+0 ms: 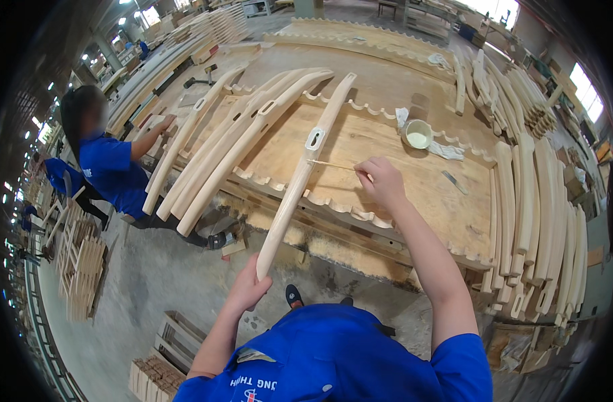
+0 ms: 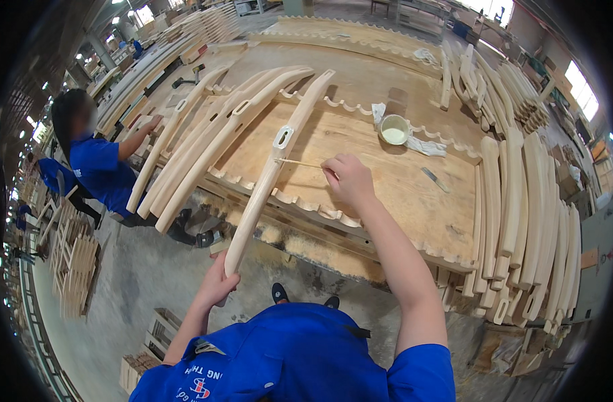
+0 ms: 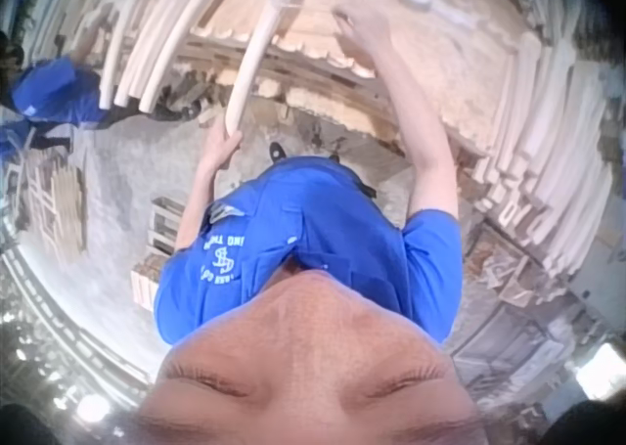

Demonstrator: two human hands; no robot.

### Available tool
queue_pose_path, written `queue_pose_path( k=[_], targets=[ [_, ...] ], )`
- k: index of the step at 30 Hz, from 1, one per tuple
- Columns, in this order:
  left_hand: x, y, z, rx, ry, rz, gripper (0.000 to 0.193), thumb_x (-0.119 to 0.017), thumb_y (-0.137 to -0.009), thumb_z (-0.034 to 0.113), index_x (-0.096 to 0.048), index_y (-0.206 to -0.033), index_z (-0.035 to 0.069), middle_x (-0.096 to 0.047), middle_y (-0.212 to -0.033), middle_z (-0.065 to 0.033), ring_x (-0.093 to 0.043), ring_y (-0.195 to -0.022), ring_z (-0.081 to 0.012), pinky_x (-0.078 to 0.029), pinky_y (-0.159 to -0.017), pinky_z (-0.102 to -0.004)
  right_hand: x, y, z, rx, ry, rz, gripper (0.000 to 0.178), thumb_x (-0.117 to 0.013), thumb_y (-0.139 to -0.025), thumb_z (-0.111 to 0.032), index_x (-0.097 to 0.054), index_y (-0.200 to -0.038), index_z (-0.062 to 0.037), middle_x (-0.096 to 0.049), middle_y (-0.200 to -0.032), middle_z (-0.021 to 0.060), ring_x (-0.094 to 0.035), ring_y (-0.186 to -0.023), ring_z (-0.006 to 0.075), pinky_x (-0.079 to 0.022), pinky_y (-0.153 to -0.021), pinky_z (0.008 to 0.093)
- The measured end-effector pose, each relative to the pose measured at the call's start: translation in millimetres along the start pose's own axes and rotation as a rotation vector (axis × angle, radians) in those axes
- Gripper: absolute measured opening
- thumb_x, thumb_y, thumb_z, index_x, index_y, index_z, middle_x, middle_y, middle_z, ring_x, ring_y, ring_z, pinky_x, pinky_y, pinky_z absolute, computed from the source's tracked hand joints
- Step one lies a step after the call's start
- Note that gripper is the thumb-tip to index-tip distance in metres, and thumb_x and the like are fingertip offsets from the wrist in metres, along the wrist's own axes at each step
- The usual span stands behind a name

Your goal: The person applies glue to the ends of wooden chair legs using a small stick. They repeatedly pick up legs, dip the stick into a container of glue, and apply it to the leg ends before placing them back on the table.

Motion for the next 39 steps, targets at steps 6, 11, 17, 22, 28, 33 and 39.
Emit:
queue_pose_path(
  k=[6,11,17,22,28,33,39],
  targets=[
    [4.1,-0.5,-12.0,0.006,0.316,-0.01,0.061,-0.059,-0.074,0.012,-0.041,-0.132,0.004,-0.059,-0.079,-0.0079,-0.059,-0.058,-0.0138,-0.049,-0.053,-0.0283,25.4,2.6,6.9,-0.257,-0.496,0.245,0.011,-0.059,-0.089,-0.01,-0.064,-0.095,-0.0013,-0.06,-0.08,0.0026,-0.055,-0.072,0.0083,-0.046,-0.067,0.0223],
    [94.2,-22.1,24.4,-0.104,0.095,0.144,0.063,-0.06,-0.072,0.016,-0.044,-0.132,0.005,-0.061,-0.084,-0.0089,-0.059,-0.061,-0.0139,-0.05,-0.055,-0.0288,48.2,8.6,5.7,-0.332,-0.704,0.371,0.014,-0.057,-0.091,-0.011,-0.059,-0.101,-0.0011,-0.058,-0.078,0.0007,-0.051,-0.068,0.0051,-0.041,-0.06,0.0191],
    [236.5,-79.4,13.4,-0.255,0.017,0.248,0.048,-0.058,-0.07,0.01,-0.052,-0.116,-0.001,-0.059,-0.078,-0.0058,-0.055,-0.055,-0.0112,-0.046,-0.051,-0.0259,46.3,23.4,-17.9,-0.411,-0.824,0.466,0.012,-0.056,-0.091,-0.01,-0.058,-0.101,-0.0034,-0.057,-0.075,-0.0003,-0.042,-0.057,0.0015,-0.031,-0.049,0.0156],
    [289.1,-126.7,-1.4,-0.15,-0.057,0.17,0.037,-0.057,-0.07,0.004,-0.053,-0.105,-0.002,-0.056,-0.076,-0.0056,-0.055,-0.055,-0.0127,-0.045,-0.05,-0.0268,53.6,42.3,-34.2,-0.474,-0.785,0.589,0.01,-0.056,-0.091,-0.01,-0.058,-0.1,-0.0042,-0.057,-0.074,-0.0004,-0.039,-0.055,0.0006,-0.029,-0.047,0.0152],
    [310.6,-187.3,-43.1,-0.047,-0.144,0.155,0.035,-0.056,-0.07,0.006,-0.05,-0.104,-0.003,-0.058,-0.076,-0.0107,-0.058,-0.056,-0.0188,-0.048,-0.049,-0.0306,50.5,60.8,-48.3,-0.493,-0.722,0.642,0.011,-0.056,-0.091,-0.01,-0.059,-0.101,-0.0052,-0.057,-0.074,-0.0013,-0.039,-0.055,0.0002,-0.029,-0.047,0.0149],
    [294.0,-200.6,-55.5,-0.102,-0.355,0.176,0.044,-0.054,-0.074,0.012,-0.05,-0.115,-0.003,-0.063,-0.088,-0.0208,-0.065,-0.079,-0.0296,-0.051,-0.072,-0.0412,49.9,83.0,-49.7,-0.581,-0.687,0.698,0.011,-0.057,-0.091,-0.011,-0.06,-0.1,-0.0055,-0.057,-0.073,-0.002,-0.04,-0.055,0.0001,-0.03,-0.048,0.0148],
    [296.7,-177.2,-54.2,-0.215,-0.45,0.236,0.04,-0.058,-0.077,0.015,-0.055,-0.115,0.002,-0.063,-0.103,-0.0204,-0.061,-0.099,-0.0303,-0.046,-0.086,-0.0356,75.1,111.6,-39.0,-0.63,-0.75,0.792,0.012,-0.056,-0.091,-0.01,-0.058,-0.102,-0.0049,-0.056,-0.073,-0.0013,-0.039,-0.054,0.0004,-0.028,-0.045,0.0152]
  ],
)
Point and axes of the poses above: each hand's wrist, its own y-axis away from the middle knuckle, its own x-axis out of the back of the hand, z = x × y, the point moved 4 cm from there along -y, towards the middle knuckle
